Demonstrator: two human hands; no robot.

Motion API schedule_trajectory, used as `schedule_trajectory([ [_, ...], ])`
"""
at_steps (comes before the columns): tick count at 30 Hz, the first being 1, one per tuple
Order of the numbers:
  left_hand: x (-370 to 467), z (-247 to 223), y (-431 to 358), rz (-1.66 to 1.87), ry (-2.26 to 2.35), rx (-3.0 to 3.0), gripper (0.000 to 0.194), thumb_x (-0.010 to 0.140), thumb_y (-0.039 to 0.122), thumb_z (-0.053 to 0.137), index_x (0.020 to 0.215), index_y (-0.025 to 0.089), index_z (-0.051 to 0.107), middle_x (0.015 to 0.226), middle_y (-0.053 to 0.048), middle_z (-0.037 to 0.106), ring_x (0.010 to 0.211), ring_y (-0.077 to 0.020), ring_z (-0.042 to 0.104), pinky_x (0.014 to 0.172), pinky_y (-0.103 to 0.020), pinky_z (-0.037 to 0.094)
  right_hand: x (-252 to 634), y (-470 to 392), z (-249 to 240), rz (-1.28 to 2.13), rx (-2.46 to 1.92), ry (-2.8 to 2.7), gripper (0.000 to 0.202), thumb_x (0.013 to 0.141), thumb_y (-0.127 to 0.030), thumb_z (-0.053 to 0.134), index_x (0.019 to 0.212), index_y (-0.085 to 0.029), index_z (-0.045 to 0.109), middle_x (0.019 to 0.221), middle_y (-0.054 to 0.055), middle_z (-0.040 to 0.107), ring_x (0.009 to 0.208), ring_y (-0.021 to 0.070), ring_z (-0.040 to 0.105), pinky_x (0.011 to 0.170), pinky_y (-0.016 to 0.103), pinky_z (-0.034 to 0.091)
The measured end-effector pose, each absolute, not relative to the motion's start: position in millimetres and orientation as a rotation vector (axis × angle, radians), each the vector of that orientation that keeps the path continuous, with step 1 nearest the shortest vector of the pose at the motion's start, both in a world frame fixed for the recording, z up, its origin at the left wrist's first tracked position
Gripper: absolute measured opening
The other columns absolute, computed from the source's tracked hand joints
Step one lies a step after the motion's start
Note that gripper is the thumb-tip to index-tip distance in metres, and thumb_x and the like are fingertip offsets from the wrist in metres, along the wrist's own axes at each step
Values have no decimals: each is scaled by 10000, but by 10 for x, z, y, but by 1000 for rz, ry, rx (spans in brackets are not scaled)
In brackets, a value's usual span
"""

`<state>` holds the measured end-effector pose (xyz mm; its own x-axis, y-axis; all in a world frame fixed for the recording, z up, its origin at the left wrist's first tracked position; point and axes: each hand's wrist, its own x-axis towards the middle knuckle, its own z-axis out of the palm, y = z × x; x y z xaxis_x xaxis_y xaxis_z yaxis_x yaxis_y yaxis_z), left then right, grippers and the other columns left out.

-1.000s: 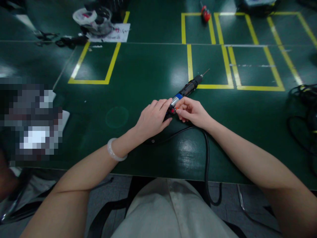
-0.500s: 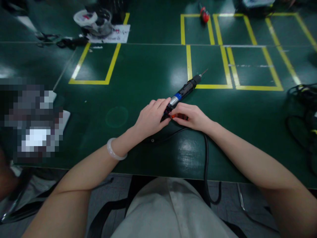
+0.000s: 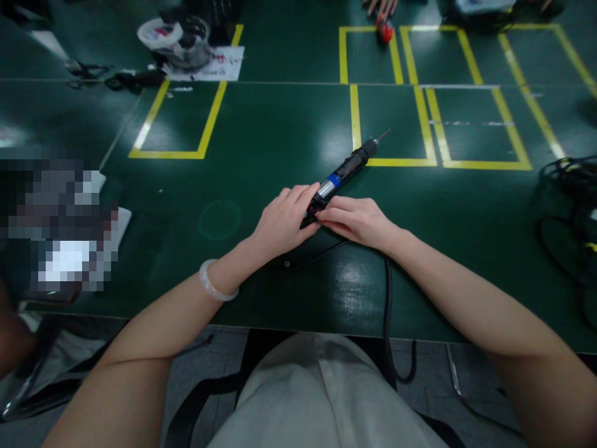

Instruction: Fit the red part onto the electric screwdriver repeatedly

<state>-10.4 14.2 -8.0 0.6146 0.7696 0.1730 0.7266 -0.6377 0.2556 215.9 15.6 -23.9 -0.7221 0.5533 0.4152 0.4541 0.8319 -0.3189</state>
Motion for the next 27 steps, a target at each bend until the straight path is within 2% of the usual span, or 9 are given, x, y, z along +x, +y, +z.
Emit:
schedule_trajectory([
  [4, -100, -70, 133, 405, 1245, 2687, 685, 921, 307, 634, 1522, 75, 402, 1420, -189, 526, 1191, -340, 528, 1016, -459, 475, 2160, 166, -236, 275, -737, -2518, 241, 1049, -307, 464, 1103, -213, 679, 1077, 78, 709, 967, 191, 665, 759, 283, 487],
  [7, -90, -55, 124, 386, 1257, 2707, 690, 916, 308, 655, 1514, 66, 411, 1418, -188, 528, 1186, -340, 528, 1017, -449, 474, 2167, 170, -224, 256, -722, -2525, 260, 1042, -352, 483, 1070, -196, 689, 1007, 79, 710, 920, 194, 663, 738, 285, 473],
  [14, -68, -86, 115, 365, 1299, 2738, 810, 919, 543, 684, 1519, 75, 404, 1393, -204, 528, 1155, -347, 552, 964, -438, 493, 2177, 157, -184, 248, -711, -2531, 278, 1029, -365, 491, 958, -193, 699, 821, 40, 667, 763, 163, 603, 651, 278, 388],
  [17, -60, -101, 107, 363, 1319, 2753, 799, 935, 569, 660, 1518, 82, 409, 1383, -203, 533, 1137, -343, 561, 939, -428, 498, 2178, 154, -175, 270, -703, -2515, 267, 1021, -348, 499, 940, -191, 700, 795, 34, 651, 742, 159, 590, 639, 279, 379],
  [27, -8, -36, 58, 297, 1384, 2754, 677, 956, 363, 661, 1507, 57, 412, 1388, -203, 528, 1146, -336, 557, 933, -419, 504, 2175, 157, -186, 368, -710, -2463, 246, 1009, -313, 521, 940, -180, 716, 774, 28, 653, 710, 144, 597, 626, 261, 393],
])
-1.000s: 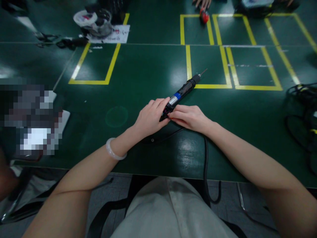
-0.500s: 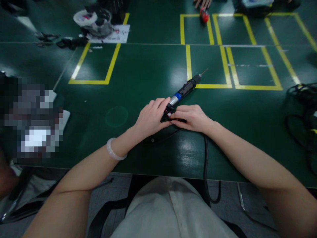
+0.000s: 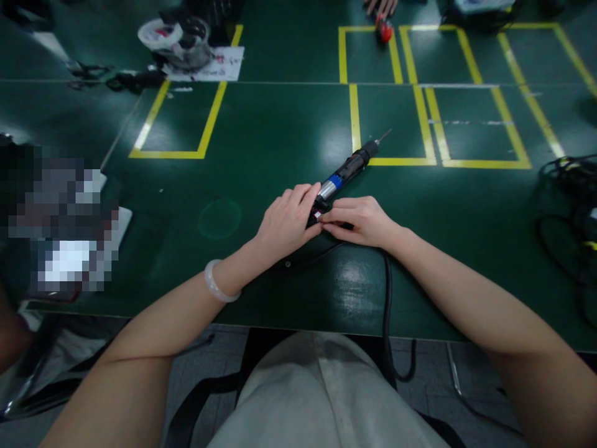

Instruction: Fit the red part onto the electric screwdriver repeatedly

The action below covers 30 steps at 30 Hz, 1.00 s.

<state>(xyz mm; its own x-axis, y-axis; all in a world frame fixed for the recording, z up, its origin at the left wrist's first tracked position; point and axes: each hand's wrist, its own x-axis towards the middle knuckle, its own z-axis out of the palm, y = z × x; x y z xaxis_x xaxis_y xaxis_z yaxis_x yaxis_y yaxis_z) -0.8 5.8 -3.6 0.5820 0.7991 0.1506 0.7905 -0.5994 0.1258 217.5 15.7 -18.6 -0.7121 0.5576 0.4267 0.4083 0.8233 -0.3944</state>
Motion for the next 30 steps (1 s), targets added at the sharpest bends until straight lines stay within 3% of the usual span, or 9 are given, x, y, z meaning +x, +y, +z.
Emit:
schedule_trajectory([
  [5, -7, -46, 61, 340, 1377, 2722, 600, 993, 352, 603, 1493, 69, 429, 1364, -197, 542, 1146, -328, 564, 932, -417, 506, 2190, 171, -218, 561, -793, -2322, 202, 970, -303, 570, 1031, -182, 719, 759, 6, 667, 640, 121, 589, 637, 241, 432],
  [17, 21, -18, 60, 254, 1425, 2735, 658, 983, 377, 661, 1516, 89, 404, 1380, -196, 529, 1147, -332, 559, 952, -422, 503, 2254, 268, -266, 566, -914, -2103, 221, 956, -318, 576, 852, -169, 702, 685, -3, 663, 576, 108, 554, 597, 233, 401],
  [25, -105, -4, 167, 192, 1505, 2770, 704, 980, 345, 644, 1564, 90, 346, 1406, -226, 491, 1212, -389, 520, 977, -467, 472, 2282, 296, -264, 582, -934, -2125, 245, 964, -295, 556, 831, -153, 704, 692, 3, 660, 584, 101, 550, 593, 227, 391],
  [30, -464, -21, 423, 139, 1716, 2653, 711, 1003, 417, 572, 1586, 102, 316, 1444, -242, 448, 1263, -440, 489, 985, -515, 453, 2287, 306, -274, 617, -947, -2144, 242, 965, -292, 544, 846, -156, 704, 691, -1, 660, 597, 103, 555, 606, 231, 391],
])
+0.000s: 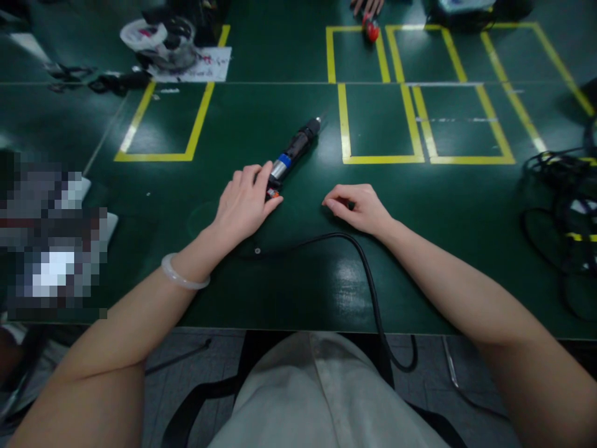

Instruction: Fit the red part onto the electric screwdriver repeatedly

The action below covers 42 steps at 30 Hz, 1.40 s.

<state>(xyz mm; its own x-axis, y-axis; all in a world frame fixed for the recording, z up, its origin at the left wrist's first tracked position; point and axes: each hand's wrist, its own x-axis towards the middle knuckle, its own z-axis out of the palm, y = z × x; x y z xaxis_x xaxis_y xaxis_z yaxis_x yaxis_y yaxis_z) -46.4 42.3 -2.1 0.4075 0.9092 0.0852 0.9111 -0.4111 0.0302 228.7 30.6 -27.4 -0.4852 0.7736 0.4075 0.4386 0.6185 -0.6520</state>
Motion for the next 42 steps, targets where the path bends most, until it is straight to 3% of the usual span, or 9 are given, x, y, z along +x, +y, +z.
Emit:
schedule_trajectory([
  [5, -978, -56, 737, -214, -1916, -2426, 687, 1034, 538, 447, 1566, 117, 342, 1440, -220, 449, 1293, -436, 459, 992, -552, 436, 2279, 300, -274, 642, -968, -2147, 247, 963, -300, 542, 836, -160, 701, 685, -4, 654, 599, 104, 548, 611, 231, 385],
  [10, -1472, -63, 1052, -148, -2222, -2151, 677, 1050, 551, 421, 1510, 64, 335, 1461, -221, 409, 1317, -402, 426, 1047, -587, 399, 2269, 293, -264, 658, -962, -2137, 248, 961, -293, 541, 819, -161, 695, 677, -4, 648, 594, 103, 541, 611, 231, 379],
  [17, -2132, -142, 1491, -194, -2461, -1908, 679, 1038, 579, 407, 1480, 88, 250, 1547, -131, 259, 1401, -353, 270, 1119, -612, 276, 2268, 299, -261, 676, -958, -2140, 254, 963, -294, 537, 814, -160, 694, 669, -6, 637, 600, 105, 542, 612, 234, 377],
  [23, -2375, -162, 1776, -73, -2596, -1712, 784, 1025, 673, 310, 1433, 24, 149, 1617, -119, 142, 1407, -289, 184, 1144, -545, 227, 2267, 307, -256, 697, -972, -2137, 251, 966, -288, 541, 817, -158, 695, 666, -5, 640, 609, 109, 546, 619, 240, 376],
  [28, -2358, -200, 1838, 3, -2539, -1631, 727, 1062, 599, 261, 1446, -6, 146, 1620, -132, 167, 1415, -294, 191, 1144, -542, 205, 2265, 303, -246, 709, -970, -2140, 245, 966, -276, 541, 828, -152, 700, 663, -5, 641, 605, 110, 552, 621, 243, 373],
  [30, -2369, -184, 1826, 14, -2512, -1660, 796, 1038, 675, 215, 1444, -5, 133, 1604, -125, 184, 1403, -290, 195, 1126, -543, 208, 2265, 301, -240, 707, -970, -2144, 243, 966, -270, 538, 832, -151, 703, 667, -4, 644, 604, 111, 552, 622, 245, 374],
  [35, -2393, -97, 1771, 28, -2500, -1830, 1141, 814, 953, 119, 1415, -17, 115, 1568, -143, 199, 1400, -327, 193, 1077, -557, 212, 2262, 297, -233, 703, -993, -2149, 246, 967, -287, 537, 831, -162, 700, 669, -2, 648, 608, 116, 551, 620, 249, 373],
  [39, -2278, -83, 1673, -37, -2485, -1751, 1039, 862, 874, -42, 1393, 2, 149, 1563, -171, 205, 1421, -343, 187, 1043, -558, 231, 2256, 301, -237, 702, -997, -2153, 256, 969, -299, 535, 825, -163, 697, 660, -4, 644, 610, 116, 552, 615, 245, 371],
  [42, -2158, -64, 1546, -80, -2470, -1811, 955, 911, 824, -27, 1387, 21, 179, 1544, -171, 226, 1422, -365, 230, 1026, -570, 229, 2254, 307, -248, 697, -988, -2156, 250, 966, -290, 539, 827, -157, 699, 650, -7, 637, 596, 111, 547, 607, 241, 366],
])
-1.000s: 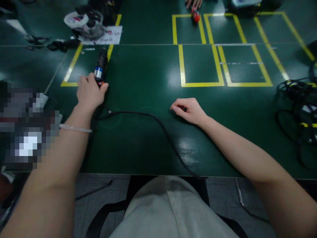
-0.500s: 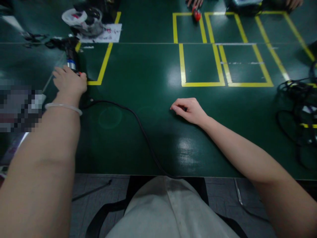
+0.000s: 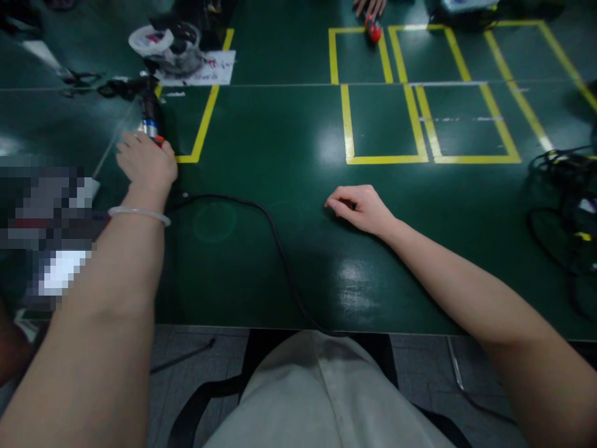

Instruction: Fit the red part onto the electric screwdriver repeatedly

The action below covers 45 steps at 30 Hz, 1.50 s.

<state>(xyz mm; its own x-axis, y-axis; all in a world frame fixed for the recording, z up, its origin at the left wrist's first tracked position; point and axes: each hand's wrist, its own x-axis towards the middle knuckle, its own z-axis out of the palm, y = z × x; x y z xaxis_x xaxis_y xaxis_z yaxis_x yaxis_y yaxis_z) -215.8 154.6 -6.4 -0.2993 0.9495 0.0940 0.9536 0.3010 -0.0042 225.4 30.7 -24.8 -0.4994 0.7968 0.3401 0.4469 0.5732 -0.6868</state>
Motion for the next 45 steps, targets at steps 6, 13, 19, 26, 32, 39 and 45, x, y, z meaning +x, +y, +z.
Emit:
schedule_trajectory([
  [6, -1904, -22, 1258, -154, -2460, -1894, 773, 1028, 696, 161, 1407, 29, 250, 1502, -175, 307, 1386, -359, 339, 1036, -560, 244, 2254, 304, -262, 700, -995, -2152, 250, 962, -289, 539, 839, -155, 710, 645, -7, 638, 585, 111, 541, 595, 241, 364],
  [13, -1406, -29, 815, -217, -2266, -2070, 547, 1038, 436, 353, 1428, 57, 417, 1371, -232, 478, 1230, -403, 502, 957, -545, 424, 2247, 286, -243, 691, -1004, -2133, 242, 962, -293, 546, 839, -162, 708, 631, -11, 639, 569, 111, 543, 581, 240, 371],
  [19, -803, 12, 408, -170, -2008, -2364, 559, 1026, 380, 408, 1504, 91, 392, 1337, -248, 517, 1170, -417, 558, 911, -498, 476, 2235, 267, -237, 672, -977, -2131, 229, 961, -281, 547, 839, -167, 704, 638, -8, 646, 566, 114, 564, 581, 241, 392],
  [26, -204, -22, 186, -283, -1591, -2687, 520, 1009, 279, 476, 1484, 71, 443, 1294, -210, 573, 1102, -349, 578, 902, -429, 485, 2192, 192, -215, 606, -946, -2162, 115, 933, -276, 600, 909, -188, 670, 706, -11, 655, 572, 111, 557, 598, 238, 436],
  [32, 78, -65, 164, -365, -1323, -2933, 551, 969, 259, 519, 1484, 75, 454, 1341, -178, 562, 1116, -323, 563, 929, -424, 483, 2183, 179, -237, 677, -932, -2181, 258, 900, -270, 655, 1147, -207, 612, 696, -51, 606, 571, 107, 553, 596, 225, 429],
  [39, 47, -98, 211, -455, -1303, -3067, 613, 958, 379, 575, 1505, 138, 439, 1396, -161, 541, 1177, -330, 554, 973, -437, 464, 2152, 192, -214, 977, -951, -1935, 188, 904, -354, 682, 907, -204, 569, 612, -68, 549, 505, 80, 497, 505, 215, 388],
  [45, -3, -106, 257, -469, -1332, -3108, 698, 916, 420, 655, 1504, 114, 439, 1433, -163, 526, 1214, -341, 519, 1002, -456, 434, 2144, 220, -212, 1449, -951, -1629, 311, 895, -461, 707, 900, -215, 517, 499, -99, 537, 367, 74, 467, 392, 206, 356],
])
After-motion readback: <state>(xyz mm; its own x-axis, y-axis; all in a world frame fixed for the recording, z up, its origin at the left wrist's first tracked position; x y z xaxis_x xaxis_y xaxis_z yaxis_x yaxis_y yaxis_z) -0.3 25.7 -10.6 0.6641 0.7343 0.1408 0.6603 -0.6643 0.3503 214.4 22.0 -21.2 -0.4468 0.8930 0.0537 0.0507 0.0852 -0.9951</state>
